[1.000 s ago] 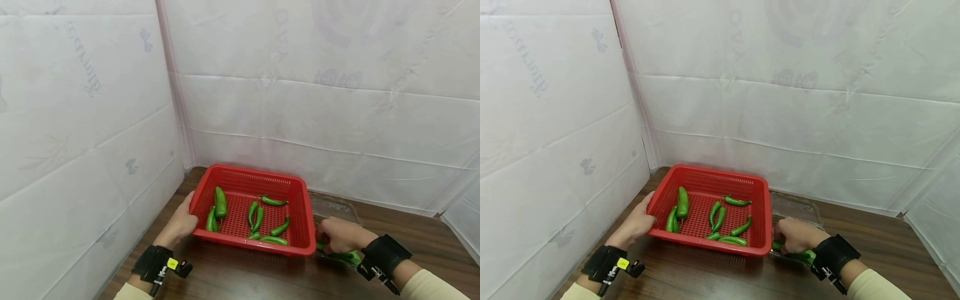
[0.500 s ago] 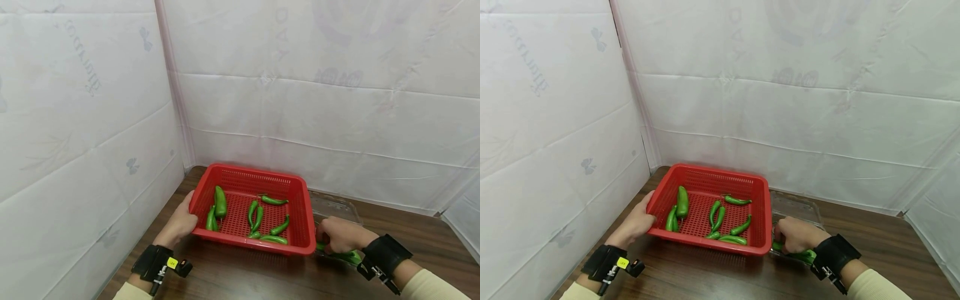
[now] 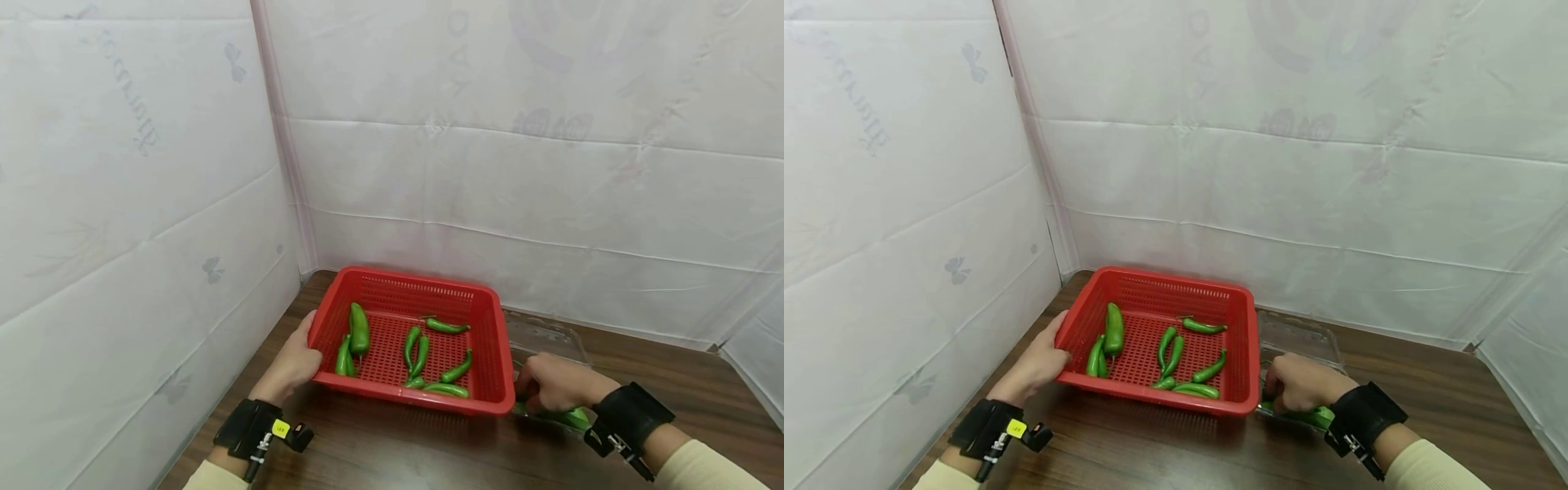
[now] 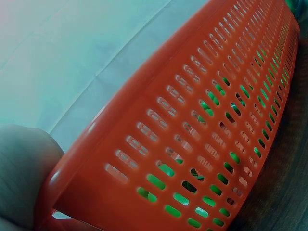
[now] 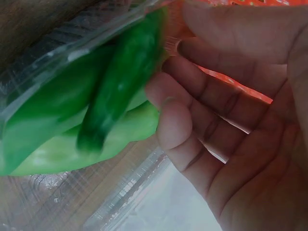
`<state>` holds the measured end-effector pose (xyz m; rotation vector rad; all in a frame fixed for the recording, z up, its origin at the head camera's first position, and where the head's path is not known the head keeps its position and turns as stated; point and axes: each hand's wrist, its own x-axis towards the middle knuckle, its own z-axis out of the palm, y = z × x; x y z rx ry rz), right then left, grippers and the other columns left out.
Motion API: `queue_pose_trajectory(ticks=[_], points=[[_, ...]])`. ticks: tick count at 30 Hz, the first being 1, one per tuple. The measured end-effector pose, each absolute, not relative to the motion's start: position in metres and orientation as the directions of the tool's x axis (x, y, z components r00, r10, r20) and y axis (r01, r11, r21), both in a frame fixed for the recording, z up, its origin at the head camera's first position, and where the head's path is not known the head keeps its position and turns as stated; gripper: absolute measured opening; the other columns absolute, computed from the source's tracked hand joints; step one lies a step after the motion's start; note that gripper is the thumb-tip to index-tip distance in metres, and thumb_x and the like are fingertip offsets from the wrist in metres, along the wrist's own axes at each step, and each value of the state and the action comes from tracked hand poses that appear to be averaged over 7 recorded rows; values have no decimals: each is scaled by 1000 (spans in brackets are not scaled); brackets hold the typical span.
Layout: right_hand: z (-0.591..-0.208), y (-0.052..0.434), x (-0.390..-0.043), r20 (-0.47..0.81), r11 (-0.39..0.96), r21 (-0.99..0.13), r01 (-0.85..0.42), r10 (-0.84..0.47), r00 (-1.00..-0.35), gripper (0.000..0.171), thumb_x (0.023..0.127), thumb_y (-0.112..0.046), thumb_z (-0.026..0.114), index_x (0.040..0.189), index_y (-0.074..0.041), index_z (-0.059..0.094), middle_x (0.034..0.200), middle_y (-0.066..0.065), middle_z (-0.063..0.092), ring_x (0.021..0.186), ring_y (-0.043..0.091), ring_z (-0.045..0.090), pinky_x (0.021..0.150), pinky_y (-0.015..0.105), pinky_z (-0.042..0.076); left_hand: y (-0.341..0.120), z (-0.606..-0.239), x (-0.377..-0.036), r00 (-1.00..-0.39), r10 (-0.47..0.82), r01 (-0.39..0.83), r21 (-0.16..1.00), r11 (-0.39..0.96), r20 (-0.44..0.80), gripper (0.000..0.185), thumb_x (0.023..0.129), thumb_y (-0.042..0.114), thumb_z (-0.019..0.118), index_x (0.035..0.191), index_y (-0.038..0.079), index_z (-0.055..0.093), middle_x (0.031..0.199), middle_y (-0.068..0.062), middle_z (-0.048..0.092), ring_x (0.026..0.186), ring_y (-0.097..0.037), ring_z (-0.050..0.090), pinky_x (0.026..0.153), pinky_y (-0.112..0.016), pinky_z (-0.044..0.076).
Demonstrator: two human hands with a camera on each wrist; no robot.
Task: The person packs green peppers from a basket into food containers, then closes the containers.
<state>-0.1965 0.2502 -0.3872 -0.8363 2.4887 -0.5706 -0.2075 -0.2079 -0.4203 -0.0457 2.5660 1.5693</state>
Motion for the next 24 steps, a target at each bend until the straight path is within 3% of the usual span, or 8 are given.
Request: queue_pose_trajectory(ticks=[4,9,14,24], points=[[-385,253,-199,-225,698,-496,-516,-677,-701,26,78,10,63,74,-14,73,63,-17,44,58,-1,31,55,22,31,-208,-420,-208,-990,40,-103,885,454,-135,93,85,-12,41,169,12,8,158,-25,41,139,-43,48,112,-59,41],[-387,256,-199,-217,686,-502,-527,-690,-691,27,78,11,62,70,-14,68,63,-17,42,58,-1,30,55,22,31,-209,-421,-207,-989,38,-109,884,455,-142,93,85,-12,42,168,12,8,158,-25,41,138,-43,48,112,-61,40],[-392,258,-197,-232,668,-536,-516,-704,-671,31,76,13,60,64,-14,54,64,-15,29,59,1,20,55,23,25,-210,-420,-207,-989,43,-109,884,454,-144,93,85,-11,42,168,12,8,158,-25,41,138,-43,48,111,-61,41],[-401,257,-195,-268,707,-487,-512,-679,-683,39,77,10,68,62,-21,48,64,-15,24,59,2,21,55,23,24,-209,-421,-206,-989,48,-105,887,449,-141,93,85,-12,42,168,13,8,159,-25,40,139,-43,48,112,-61,41]])
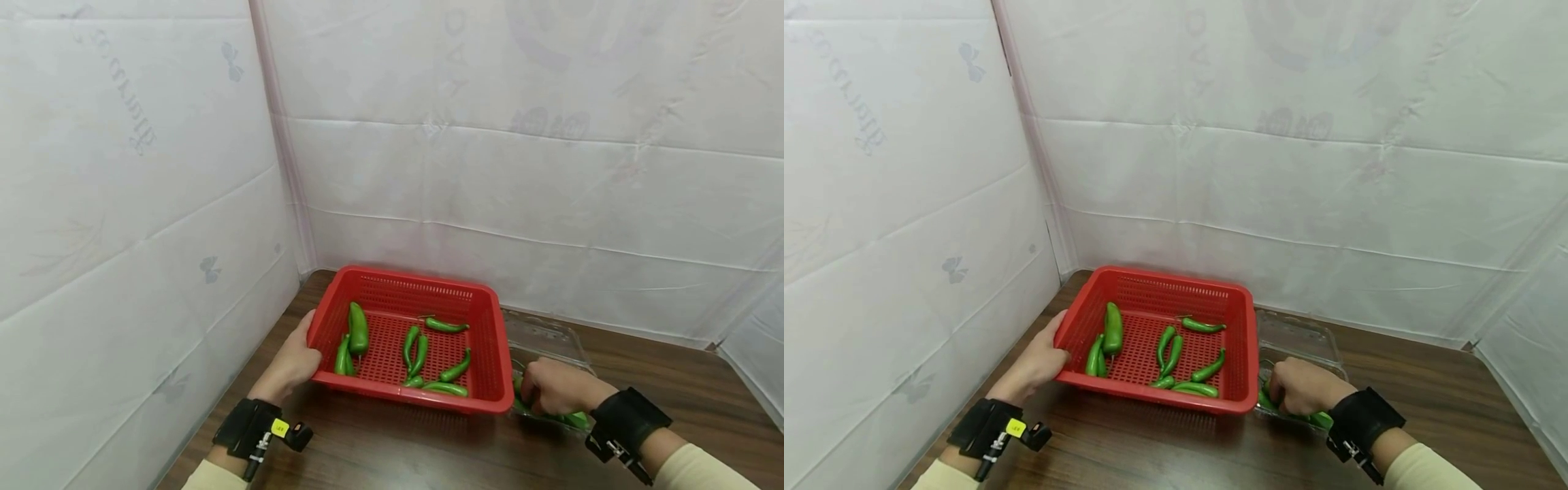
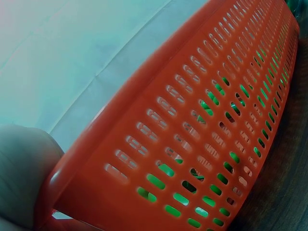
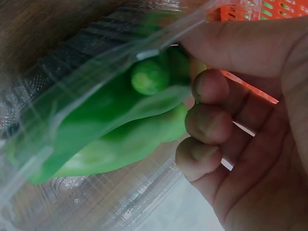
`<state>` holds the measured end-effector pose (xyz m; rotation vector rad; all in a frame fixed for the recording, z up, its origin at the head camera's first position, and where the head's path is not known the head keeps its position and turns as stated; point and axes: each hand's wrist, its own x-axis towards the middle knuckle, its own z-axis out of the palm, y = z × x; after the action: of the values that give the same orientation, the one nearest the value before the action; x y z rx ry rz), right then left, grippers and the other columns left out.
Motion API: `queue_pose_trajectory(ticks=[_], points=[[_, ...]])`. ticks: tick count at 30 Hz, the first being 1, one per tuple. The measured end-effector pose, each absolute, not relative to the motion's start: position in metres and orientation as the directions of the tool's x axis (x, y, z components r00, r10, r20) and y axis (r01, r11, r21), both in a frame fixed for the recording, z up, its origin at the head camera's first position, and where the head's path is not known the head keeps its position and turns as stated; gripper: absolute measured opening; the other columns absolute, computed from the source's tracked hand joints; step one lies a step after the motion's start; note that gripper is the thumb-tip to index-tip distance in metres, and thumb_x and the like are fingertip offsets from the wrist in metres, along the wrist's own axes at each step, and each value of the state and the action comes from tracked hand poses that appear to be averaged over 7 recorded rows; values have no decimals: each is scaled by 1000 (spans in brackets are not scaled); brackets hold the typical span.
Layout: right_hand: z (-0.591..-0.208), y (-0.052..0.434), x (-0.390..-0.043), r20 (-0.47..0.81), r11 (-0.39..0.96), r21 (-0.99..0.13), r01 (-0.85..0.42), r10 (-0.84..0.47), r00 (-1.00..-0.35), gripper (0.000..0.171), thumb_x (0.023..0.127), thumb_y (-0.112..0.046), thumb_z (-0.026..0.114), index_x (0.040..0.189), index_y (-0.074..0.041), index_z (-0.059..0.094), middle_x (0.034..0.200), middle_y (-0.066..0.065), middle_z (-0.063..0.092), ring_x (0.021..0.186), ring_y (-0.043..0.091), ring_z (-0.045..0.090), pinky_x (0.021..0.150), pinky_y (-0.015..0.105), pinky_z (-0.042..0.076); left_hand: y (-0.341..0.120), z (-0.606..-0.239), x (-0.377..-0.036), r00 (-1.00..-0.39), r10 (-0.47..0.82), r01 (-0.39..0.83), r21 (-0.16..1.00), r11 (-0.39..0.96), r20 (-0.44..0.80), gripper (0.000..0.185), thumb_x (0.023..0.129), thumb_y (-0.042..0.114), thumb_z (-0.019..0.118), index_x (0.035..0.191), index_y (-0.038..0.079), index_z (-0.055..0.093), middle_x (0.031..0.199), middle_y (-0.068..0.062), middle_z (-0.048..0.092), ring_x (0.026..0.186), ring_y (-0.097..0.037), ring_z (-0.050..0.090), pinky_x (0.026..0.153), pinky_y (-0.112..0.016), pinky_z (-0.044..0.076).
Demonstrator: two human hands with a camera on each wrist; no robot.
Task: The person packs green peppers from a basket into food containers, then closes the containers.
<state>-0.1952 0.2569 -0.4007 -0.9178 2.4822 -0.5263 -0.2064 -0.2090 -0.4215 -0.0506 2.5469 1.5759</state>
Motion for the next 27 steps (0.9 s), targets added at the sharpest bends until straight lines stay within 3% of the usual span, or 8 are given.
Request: queue_pose_trajectory(ticks=[11,18,24,27], points=[[-416,255,-175,-270,688,-535,-491,-690,-672,35,78,7,70,61,-17,52,62,-16,27,58,1,21,55,22,24,-210,-431,-195,-980,64,-140,880,453,-189,94,84,-13,42,168,12,9,159,-25,40,139,-43,47,113,-63,40],[-410,257,-168,-174,680,-492,-544,-689,-703,25,78,8,70,72,-16,75,63,-19,46,59,-4,33,57,20,34,-211,-436,-187,-973,77,-161,874,458,-219,94,84,-13,42,168,12,8,160,-25,38,141,-44,45,114,-64,38],[-406,253,-161,-184,717,-452,-531,-657,-731,17,82,2,75,81,-15,78,61,-18,38,56,-4,32,56,20,34,-211,-441,-181,-966,84,-177,865,469,-244,94,85,-13,41,168,11,7,162,-24,37,142,-44,44,115,-65,38],[-404,250,-159,-176,745,-435,-506,-621,-764,20,82,4,72,82,-15,77,59,-17,37,55,-3,31,55,20,32,-211,-443,-178,-964,91,-180,860,477,-252,93,85,-13,41,168,11,7,161,-24,37,142,-44,45,114,-65,39]])
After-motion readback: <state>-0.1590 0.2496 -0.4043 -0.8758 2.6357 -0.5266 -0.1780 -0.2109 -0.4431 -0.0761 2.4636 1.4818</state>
